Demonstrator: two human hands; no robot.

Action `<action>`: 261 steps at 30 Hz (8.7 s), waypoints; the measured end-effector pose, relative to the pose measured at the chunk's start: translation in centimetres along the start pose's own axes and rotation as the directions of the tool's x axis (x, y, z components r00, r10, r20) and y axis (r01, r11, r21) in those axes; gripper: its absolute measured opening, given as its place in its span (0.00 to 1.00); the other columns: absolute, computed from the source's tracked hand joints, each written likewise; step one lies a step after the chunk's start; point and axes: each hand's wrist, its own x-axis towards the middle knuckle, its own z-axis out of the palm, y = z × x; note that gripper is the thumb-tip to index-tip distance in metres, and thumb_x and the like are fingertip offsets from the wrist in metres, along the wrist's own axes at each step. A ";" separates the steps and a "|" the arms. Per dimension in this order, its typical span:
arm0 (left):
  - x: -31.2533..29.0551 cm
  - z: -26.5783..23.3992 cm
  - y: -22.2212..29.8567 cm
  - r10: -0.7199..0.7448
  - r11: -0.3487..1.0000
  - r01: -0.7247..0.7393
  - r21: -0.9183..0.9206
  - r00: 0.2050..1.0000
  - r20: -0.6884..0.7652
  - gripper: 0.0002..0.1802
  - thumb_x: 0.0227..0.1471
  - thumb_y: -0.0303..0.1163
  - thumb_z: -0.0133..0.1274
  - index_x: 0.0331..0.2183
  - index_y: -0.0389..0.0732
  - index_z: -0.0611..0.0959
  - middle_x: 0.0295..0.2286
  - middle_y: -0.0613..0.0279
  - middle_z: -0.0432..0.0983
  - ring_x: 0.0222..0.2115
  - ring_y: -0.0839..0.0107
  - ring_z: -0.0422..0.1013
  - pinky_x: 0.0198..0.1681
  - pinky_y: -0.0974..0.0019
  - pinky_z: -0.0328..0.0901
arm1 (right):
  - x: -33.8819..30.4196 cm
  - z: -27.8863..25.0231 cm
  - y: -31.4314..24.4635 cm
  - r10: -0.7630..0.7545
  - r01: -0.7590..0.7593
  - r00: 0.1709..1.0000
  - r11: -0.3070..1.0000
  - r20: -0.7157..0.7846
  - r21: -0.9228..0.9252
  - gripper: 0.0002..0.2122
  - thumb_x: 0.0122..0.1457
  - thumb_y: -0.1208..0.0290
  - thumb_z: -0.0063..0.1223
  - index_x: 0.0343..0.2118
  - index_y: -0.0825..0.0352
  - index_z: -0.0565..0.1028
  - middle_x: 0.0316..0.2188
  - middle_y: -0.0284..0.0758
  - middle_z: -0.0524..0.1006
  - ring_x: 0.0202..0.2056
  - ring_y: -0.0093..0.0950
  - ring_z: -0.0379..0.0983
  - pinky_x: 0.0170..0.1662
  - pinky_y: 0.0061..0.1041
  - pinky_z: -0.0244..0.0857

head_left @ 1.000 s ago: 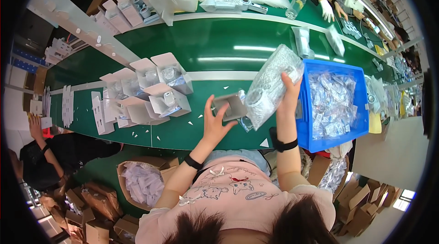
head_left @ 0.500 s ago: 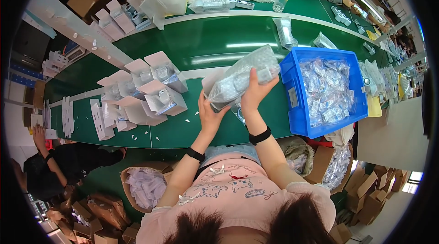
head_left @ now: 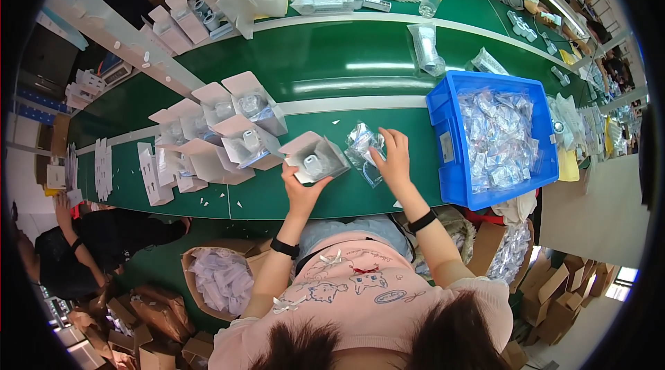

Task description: The person packages handheld devices by placing each device into a bubble wrap sleeve, inserting it into a cardboard box along with a small plastic bag, and setting the boxed items onto the assembly line.

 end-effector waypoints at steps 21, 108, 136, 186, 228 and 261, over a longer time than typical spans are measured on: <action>4.5 -1.0 6.3 0.005 0.978 -0.019 0.208 0.998 0.067 0.07 0.32 0.23 0.55 0.21 0.34 0.74 0.26 0.55 0.67 0.26 0.64 0.66 0.28 0.68 0.61 | 2.9 -3.2 -6.4 -0.178 0.135 0.983 0.863 0.043 0.486 0.17 0.38 0.82 0.54 0.36 0.64 0.72 0.39 0.43 0.67 0.39 0.41 0.66 0.38 0.31 0.64; -2.3 -18.7 4.8 0.351 0.616 -0.161 0.771 0.933 -0.086 0.14 0.28 0.34 0.64 0.19 0.53 0.74 0.48 0.54 0.48 0.51 0.37 0.42 0.48 0.36 0.48 | 21.5 11.7 5.2 0.162 -0.176 0.980 0.975 -0.113 -0.134 0.25 0.44 0.68 0.53 0.47 0.64 0.61 0.45 0.46 0.61 0.47 0.42 0.58 0.48 0.40 0.54; 6.2 3.9 2.6 0.298 0.953 -0.280 -0.118 0.935 0.193 0.44 0.21 0.29 0.67 0.41 0.46 0.58 0.51 0.42 0.47 0.48 0.45 0.54 0.46 0.52 0.57 | 15.0 -15.4 -8.5 0.222 -0.446 0.808 0.836 0.546 0.320 0.11 0.43 0.72 0.46 0.29 0.72 0.72 0.27 0.35 0.73 0.29 0.23 0.68 0.33 0.22 0.61; 5.7 -5.8 6.4 0.222 0.970 -0.203 0.135 0.964 -0.148 0.09 0.37 0.21 0.54 0.27 0.36 0.75 0.31 0.58 0.71 0.27 0.70 0.66 0.33 0.74 0.61 | 2.0 -0.8 -7.6 -0.356 0.313 0.924 0.914 0.142 0.257 0.26 0.35 0.66 0.63 0.41 0.62 0.68 0.44 0.37 0.64 0.53 0.32 0.53 0.54 0.40 0.45; 9.4 -44.8 -16.1 -0.167 0.518 -0.499 0.695 0.738 0.654 0.54 0.21 0.43 0.65 0.53 0.56 0.57 0.55 0.55 0.42 0.56 0.50 0.38 0.50 0.34 0.39 | -4.7 33.7 -28.5 0.455 -0.780 0.612 0.480 0.647 0.401 0.29 0.49 0.63 0.53 0.52 0.70 0.56 0.48 0.41 0.64 0.49 0.30 0.60 0.47 0.25 0.56; 5.5 -64.6 -16.0 -0.470 0.880 0.398 -0.261 0.811 -0.349 0.26 0.51 0.33 0.47 0.49 0.34 0.61 0.44 0.54 0.64 0.41 0.67 0.63 0.45 0.67 0.58 | 2.7 26.0 -46.0 0.078 -0.222 0.957 0.818 0.280 0.531 0.40 0.39 0.72 0.58 0.55 0.70 0.47 0.53 0.47 0.53 0.53 0.45 0.50 0.55 0.33 0.44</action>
